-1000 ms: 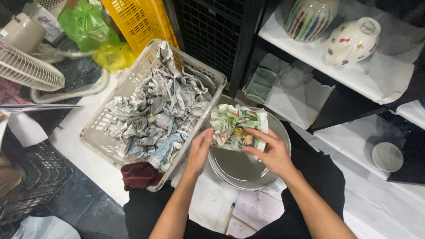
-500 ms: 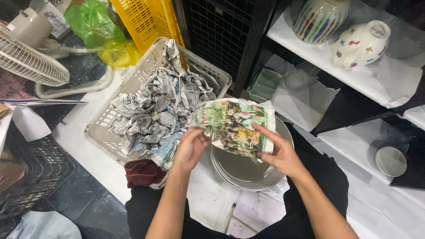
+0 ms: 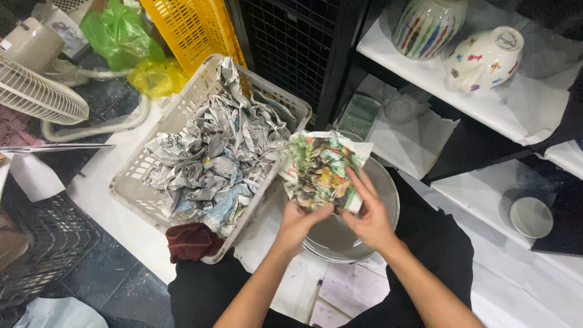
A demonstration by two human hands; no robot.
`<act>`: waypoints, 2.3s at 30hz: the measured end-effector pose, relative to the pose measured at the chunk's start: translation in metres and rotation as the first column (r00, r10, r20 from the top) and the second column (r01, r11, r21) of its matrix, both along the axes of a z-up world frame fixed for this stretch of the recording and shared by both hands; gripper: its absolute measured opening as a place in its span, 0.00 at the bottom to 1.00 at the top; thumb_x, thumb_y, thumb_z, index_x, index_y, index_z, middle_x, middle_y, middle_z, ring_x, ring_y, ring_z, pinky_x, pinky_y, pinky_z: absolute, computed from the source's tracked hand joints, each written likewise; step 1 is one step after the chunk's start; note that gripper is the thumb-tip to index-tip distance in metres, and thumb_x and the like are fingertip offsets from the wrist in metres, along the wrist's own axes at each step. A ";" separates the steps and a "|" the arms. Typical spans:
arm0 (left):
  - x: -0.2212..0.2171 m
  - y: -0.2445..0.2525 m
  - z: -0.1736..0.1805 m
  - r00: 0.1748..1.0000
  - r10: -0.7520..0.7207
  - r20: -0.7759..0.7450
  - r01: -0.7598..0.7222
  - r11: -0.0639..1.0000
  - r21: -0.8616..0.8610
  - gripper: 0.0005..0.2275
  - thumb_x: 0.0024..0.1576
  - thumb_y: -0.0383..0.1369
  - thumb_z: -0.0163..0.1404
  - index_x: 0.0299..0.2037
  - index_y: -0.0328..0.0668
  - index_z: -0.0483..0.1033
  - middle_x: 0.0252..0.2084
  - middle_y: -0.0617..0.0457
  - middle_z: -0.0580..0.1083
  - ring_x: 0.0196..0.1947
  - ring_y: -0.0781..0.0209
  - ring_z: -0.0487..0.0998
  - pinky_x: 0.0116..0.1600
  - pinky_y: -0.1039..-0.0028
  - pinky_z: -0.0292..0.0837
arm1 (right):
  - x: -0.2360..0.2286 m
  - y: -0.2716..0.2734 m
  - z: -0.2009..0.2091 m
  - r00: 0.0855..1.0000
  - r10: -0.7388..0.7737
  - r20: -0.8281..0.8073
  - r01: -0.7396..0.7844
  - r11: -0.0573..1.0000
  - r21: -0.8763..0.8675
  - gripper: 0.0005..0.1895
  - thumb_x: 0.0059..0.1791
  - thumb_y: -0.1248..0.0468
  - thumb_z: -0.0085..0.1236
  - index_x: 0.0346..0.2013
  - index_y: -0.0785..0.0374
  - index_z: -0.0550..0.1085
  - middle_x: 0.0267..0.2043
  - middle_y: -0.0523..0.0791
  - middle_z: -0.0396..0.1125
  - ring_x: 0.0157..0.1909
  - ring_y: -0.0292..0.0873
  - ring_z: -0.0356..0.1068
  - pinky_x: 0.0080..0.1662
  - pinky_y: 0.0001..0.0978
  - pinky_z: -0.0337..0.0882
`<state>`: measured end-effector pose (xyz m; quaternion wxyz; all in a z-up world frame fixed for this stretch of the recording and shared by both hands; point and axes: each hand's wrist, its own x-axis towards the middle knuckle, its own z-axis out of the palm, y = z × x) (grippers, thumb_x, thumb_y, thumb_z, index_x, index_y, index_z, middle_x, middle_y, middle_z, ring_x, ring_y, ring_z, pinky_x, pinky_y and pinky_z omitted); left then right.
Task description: The person sits on the floor and wraps individual ceramic dishes and glassware in newspaper. They pick items from a nearby shelf, fold newspaper around them, and place the wrapped items into a plastic basket.
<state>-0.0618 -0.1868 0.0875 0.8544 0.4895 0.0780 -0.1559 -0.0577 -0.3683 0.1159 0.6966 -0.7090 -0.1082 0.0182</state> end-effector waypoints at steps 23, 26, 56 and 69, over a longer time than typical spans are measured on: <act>0.027 0.058 -0.015 0.965 0.141 0.222 -0.225 0.880 0.418 0.11 0.58 0.30 0.59 0.48 0.35 0.82 0.45 0.52 0.81 0.45 0.64 0.79 0.54 0.73 0.73 | 0.009 -0.026 -0.032 0.954 -0.298 0.023 0.291 0.907 -0.305 0.45 0.38 0.52 0.77 0.59 0.68 0.63 0.67 0.55 0.56 0.69 0.50 0.59 0.69 0.41 0.61; 0.024 0.051 -0.010 0.968 -0.103 0.230 -0.002 0.909 0.416 0.10 0.58 0.28 0.59 0.47 0.33 0.82 0.44 0.54 0.81 0.45 0.66 0.79 0.53 0.73 0.75 | 0.017 -0.031 -0.038 0.983 -0.105 -0.154 0.059 0.959 -0.278 0.51 0.38 0.53 0.73 0.70 0.64 0.58 0.70 0.53 0.58 0.72 0.50 0.56 0.68 0.44 0.55; -0.013 -0.038 0.032 0.972 -0.226 0.071 0.222 0.974 0.051 0.42 0.49 0.17 0.58 0.71 0.47 0.46 0.58 0.47 0.73 0.53 0.62 0.78 0.58 0.72 0.75 | 0.009 -0.092 -0.011 0.692 -0.639 -0.336 0.718 0.654 0.237 0.22 0.49 0.70 0.65 0.55 0.64 0.67 0.46 0.47 0.72 0.45 0.36 0.73 0.46 0.29 0.75; -0.032 -0.195 0.026 0.894 -0.446 -0.041 0.447 0.885 0.130 0.10 0.62 0.24 0.50 0.48 0.32 0.84 0.46 0.47 0.82 0.43 0.63 0.80 0.51 0.72 0.75 | -0.068 -0.254 -0.020 0.428 -0.776 -0.464 0.903 0.353 0.243 0.22 0.49 0.69 0.61 0.56 0.63 0.64 0.46 0.50 0.73 0.43 0.41 0.75 0.42 0.33 0.77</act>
